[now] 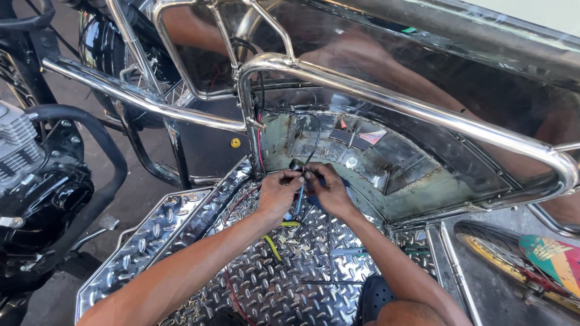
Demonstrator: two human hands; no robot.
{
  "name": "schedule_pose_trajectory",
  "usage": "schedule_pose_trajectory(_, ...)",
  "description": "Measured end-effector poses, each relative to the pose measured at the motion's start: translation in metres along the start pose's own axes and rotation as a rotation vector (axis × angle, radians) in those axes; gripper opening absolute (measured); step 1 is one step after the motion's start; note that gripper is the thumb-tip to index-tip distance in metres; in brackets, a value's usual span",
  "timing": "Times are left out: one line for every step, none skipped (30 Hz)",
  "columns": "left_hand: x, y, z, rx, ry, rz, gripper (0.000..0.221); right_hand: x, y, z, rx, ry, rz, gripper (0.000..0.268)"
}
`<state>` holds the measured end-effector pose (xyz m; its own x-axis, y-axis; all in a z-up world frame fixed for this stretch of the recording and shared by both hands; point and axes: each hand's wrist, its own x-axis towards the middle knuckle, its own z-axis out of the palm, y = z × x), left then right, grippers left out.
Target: Repairing and connecting electrical wires on a motorcycle using pliers and electrical tape
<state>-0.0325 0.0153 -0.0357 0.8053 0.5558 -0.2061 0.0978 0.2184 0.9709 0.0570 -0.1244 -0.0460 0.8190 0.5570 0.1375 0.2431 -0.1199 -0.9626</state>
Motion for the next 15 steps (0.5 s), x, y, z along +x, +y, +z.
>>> schedule_pose_trajectory(-0.003, 0.002, 0.001, 0.000, 0.002, 0.000, 0.017, 0.003, 0.000, 0.001, 0.001, -0.002, 0.000, 0.028)
schedule_pose_trajectory(-0.005, 0.005, 0.002, -0.037, 0.036, -0.046, 0.018, 0.006, 0.001, 0.001, 0.052, -0.048, 0.022, 0.025)
schedule_pose_trajectory(-0.008, 0.007, 0.004, -0.074, 0.067, -0.093, 0.021, 0.009, 0.001, 0.001, 0.102, -0.091, 0.045, 0.023)
schedule_pose_trajectory(-0.009, 0.009, 0.003, -0.074, 0.067, -0.093, 0.021, 0.009, -0.001, 0.002, 0.102, -0.091, 0.046, 0.023)
schedule_pose_trajectory(-0.011, 0.010, 0.002, -0.109, 0.080, -0.097, 0.031, 0.007, -0.002, 0.003, 0.196, -0.117, 0.124, 0.027)
schedule_pose_trajectory(-0.013, 0.011, 0.001, -0.144, 0.094, -0.100, 0.042, 0.006, -0.004, 0.005, 0.290, -0.143, 0.202, 0.031)
schedule_pose_trajectory(-0.016, 0.012, 0.002, -0.140, 0.094, -0.100, 0.042, 0.006, -0.006, 0.005, 0.294, -0.142, 0.202, 0.031)
schedule_pose_trajectory(-0.018, 0.012, 0.002, -0.208, 0.042, -0.114, 0.058, 0.006, -0.008, 0.005, 0.373, -0.140, 0.254, 0.033)
schedule_pose_trajectory(-0.021, 0.012, 0.003, -0.280, -0.011, -0.128, 0.074, 0.006, -0.011, 0.005, 0.449, -0.139, 0.307, 0.035)
schedule_pose_trajectory(-0.020, 0.013, 0.000, -0.278, -0.011, -0.128, 0.074, 0.004, -0.022, 0.003, 0.450, -0.139, 0.307, 0.035)
schedule_pose_trajectory(-0.019, 0.013, -0.001, -0.283, -0.024, -0.093, 0.071, 0.002, -0.034, 0.001, 0.531, -0.140, 0.351, 0.040)
schedule_pose_trajectory(-0.019, 0.013, -0.003, -0.288, -0.037, -0.058, 0.067, 0.000, -0.045, -0.002, 0.611, -0.142, 0.394, 0.046)
schedule_pose_trajectory(-0.020, 0.016, -0.004, -0.289, -0.039, -0.059, 0.067, 0.003, -0.045, -0.007, 0.611, -0.140, 0.395, 0.046)
schedule_pose_trajectory(-0.021, 0.019, -0.005, -0.255, -0.041, -0.030, 0.070, 0.005, -0.045, -0.011, 0.635, -0.203, 0.351, 0.060)
schedule_pose_trajectory(-0.023, 0.021, -0.006, -0.220, -0.045, -0.003, 0.073, 0.006, -0.045, -0.016, 0.660, -0.266, 0.309, 0.077)
